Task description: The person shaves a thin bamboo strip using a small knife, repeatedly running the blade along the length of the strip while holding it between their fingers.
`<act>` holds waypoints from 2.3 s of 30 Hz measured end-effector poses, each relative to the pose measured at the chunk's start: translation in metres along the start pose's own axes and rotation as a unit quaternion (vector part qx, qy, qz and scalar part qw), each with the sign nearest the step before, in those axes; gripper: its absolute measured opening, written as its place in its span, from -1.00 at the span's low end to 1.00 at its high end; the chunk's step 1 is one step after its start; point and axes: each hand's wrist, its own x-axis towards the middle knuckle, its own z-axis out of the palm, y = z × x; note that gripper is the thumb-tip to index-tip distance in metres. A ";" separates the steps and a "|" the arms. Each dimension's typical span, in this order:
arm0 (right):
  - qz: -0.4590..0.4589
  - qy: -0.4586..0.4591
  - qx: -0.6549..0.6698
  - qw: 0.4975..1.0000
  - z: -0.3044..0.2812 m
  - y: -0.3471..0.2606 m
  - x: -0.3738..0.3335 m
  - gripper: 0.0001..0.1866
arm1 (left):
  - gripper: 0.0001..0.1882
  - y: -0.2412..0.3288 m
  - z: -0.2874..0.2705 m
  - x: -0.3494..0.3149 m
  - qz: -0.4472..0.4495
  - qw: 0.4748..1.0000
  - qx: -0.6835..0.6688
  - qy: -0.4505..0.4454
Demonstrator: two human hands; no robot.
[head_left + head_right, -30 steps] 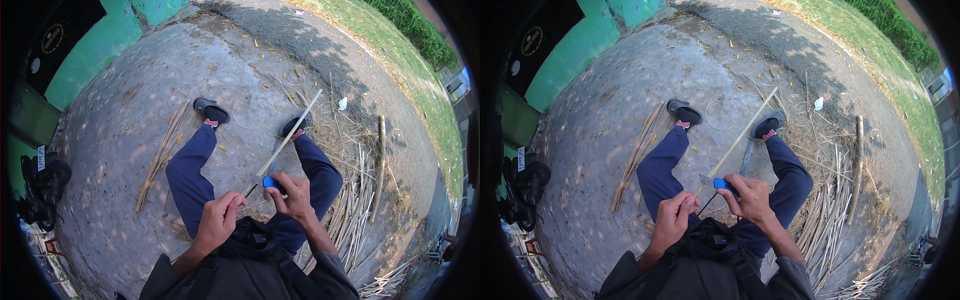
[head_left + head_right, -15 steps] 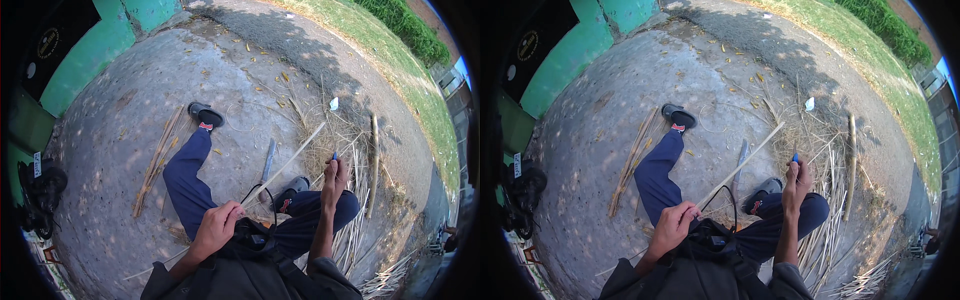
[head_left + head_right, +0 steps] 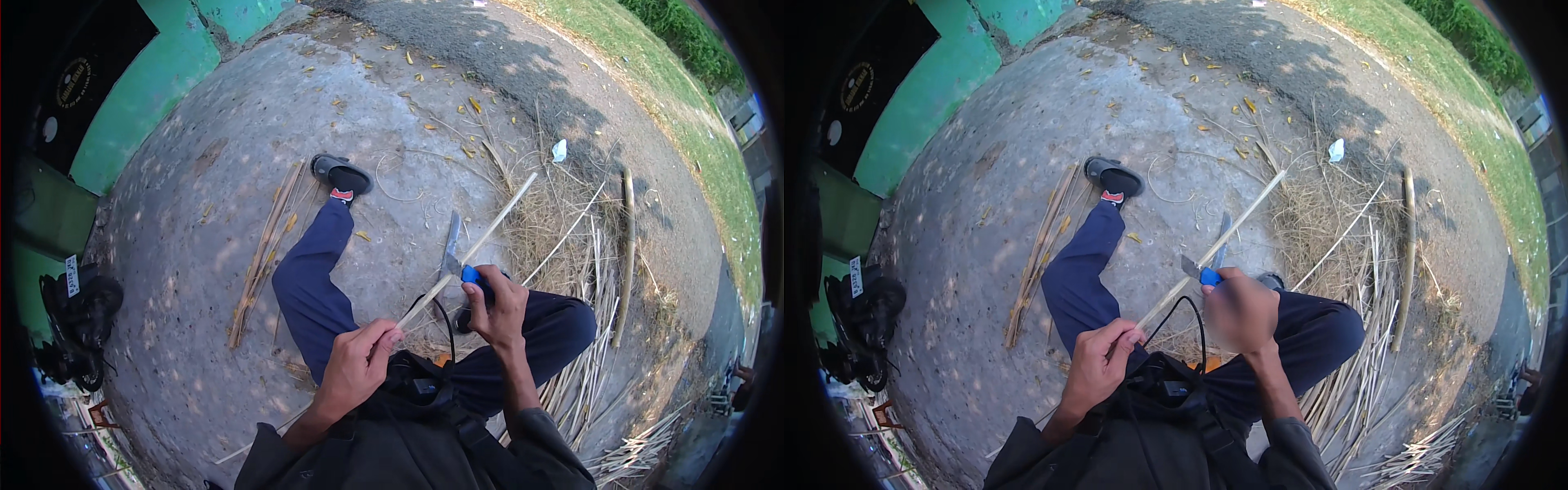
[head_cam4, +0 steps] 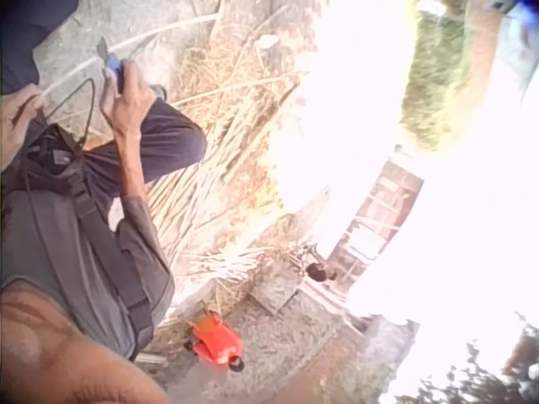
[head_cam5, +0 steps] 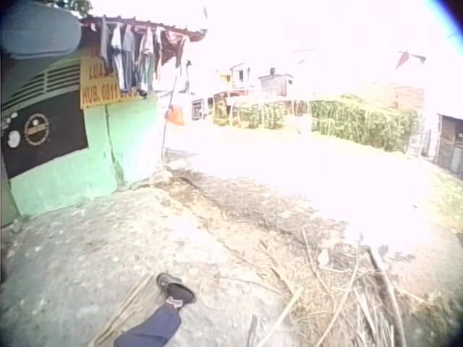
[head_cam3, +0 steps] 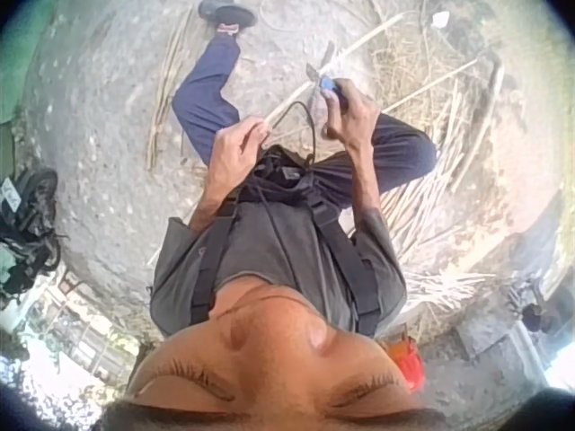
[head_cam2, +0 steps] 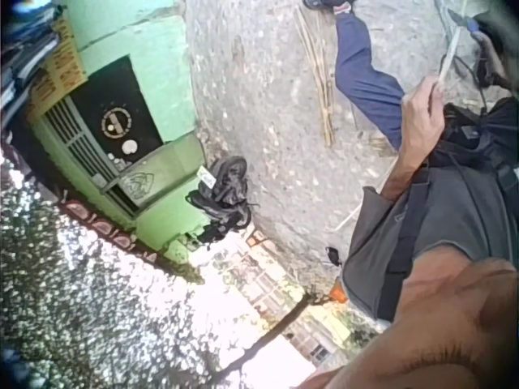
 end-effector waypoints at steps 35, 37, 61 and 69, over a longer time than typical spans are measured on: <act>0.180 -0.040 0.455 0.871 -0.061 0.006 0.153 -0.57 | -0.80 -0.015 -0.009 0.058 -0.001 0.985 -0.168 -0.037; 0.128 0.061 0.372 0.917 -0.050 0.005 0.142 -0.49 | -0.79 -0.014 -0.007 0.060 -0.003 0.981 -0.188 -0.036; -0.228 -0.018 -0.078 0.970 -0.039 -0.007 0.075 -0.63 | -0.79 0.035 0.014 0.053 0.051 0.990 -0.097 0.092; -0.242 0.009 -0.125 0.962 -0.038 -0.007 0.079 -0.64 | -0.77 0.031 0.010 0.050 0.046 0.989 -0.111 0.082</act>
